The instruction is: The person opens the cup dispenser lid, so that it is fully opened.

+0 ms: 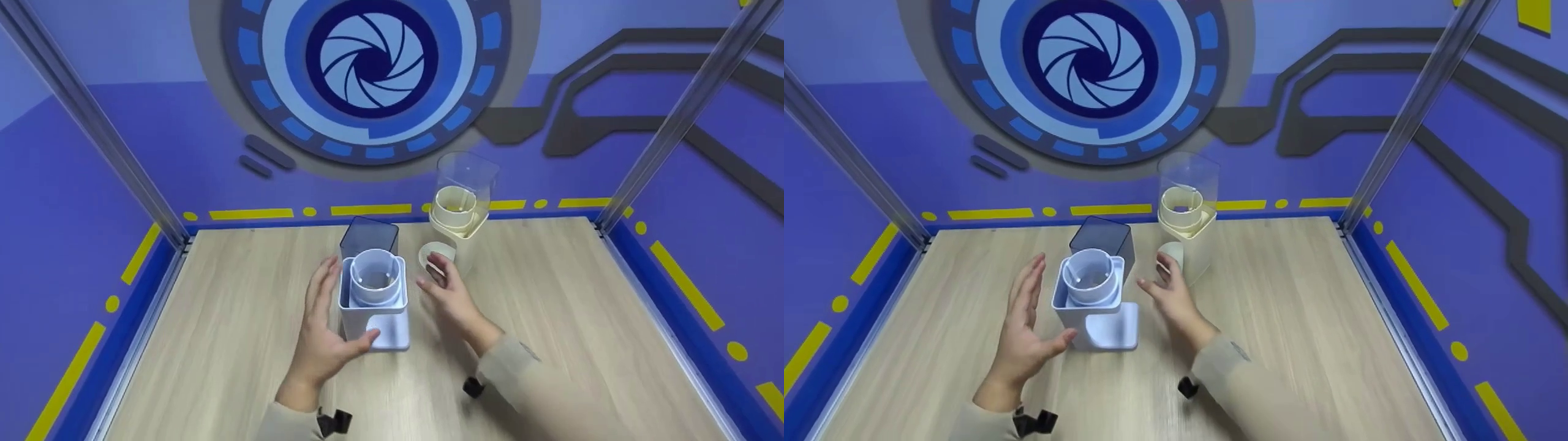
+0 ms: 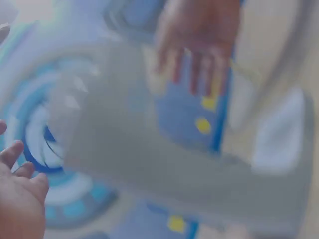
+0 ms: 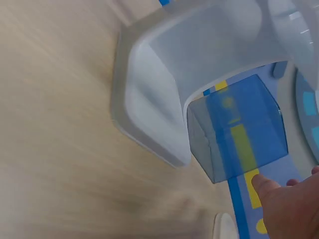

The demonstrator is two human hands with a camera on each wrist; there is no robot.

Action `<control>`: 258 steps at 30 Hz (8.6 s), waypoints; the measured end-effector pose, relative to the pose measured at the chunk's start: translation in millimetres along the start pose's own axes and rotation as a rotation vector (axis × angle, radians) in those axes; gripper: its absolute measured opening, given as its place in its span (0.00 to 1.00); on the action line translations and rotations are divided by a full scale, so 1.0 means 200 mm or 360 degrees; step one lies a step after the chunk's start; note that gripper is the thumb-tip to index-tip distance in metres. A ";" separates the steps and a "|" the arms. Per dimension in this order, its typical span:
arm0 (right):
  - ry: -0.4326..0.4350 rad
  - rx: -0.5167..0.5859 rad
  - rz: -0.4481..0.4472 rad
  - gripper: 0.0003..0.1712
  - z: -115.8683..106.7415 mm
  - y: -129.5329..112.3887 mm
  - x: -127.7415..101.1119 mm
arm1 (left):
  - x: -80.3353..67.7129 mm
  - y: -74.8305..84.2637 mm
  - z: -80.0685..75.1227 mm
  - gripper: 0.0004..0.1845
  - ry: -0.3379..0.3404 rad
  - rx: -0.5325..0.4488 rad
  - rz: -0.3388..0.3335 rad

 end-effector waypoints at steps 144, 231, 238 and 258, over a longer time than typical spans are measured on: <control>0.0460 0.0138 -0.0507 0.37 -0.70 -0.39 -0.11 | 0.19 -0.15 1.10 0.65 0.0218 -0.0144 -0.0642; -0.0024 0.0106 -0.0748 0.62 -0.50 -0.49 -0.33 | 0.10 -0.23 1.05 0.67 -0.0314 -0.0444 -0.0525; -0.0001 0.0196 -0.0789 0.61 -0.49 -0.50 -0.31 | 0.10 -0.23 1.04 0.66 -0.0279 -0.0449 -0.0512; 0.0128 0.0131 -0.1027 0.61 -0.47 -0.55 -0.32 | 0.13 -0.23 1.01 0.67 -0.0326 -0.0393 -0.0488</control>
Point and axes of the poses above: each hand's wrist, its own x-axis towards the middle knuckle, its own z-axis out of the palm, y = z × x, the point moved 5 cm from there along x, towards the middle knuckle, and after that the axes turned 14 degrees about z, right-handed, at the moved point
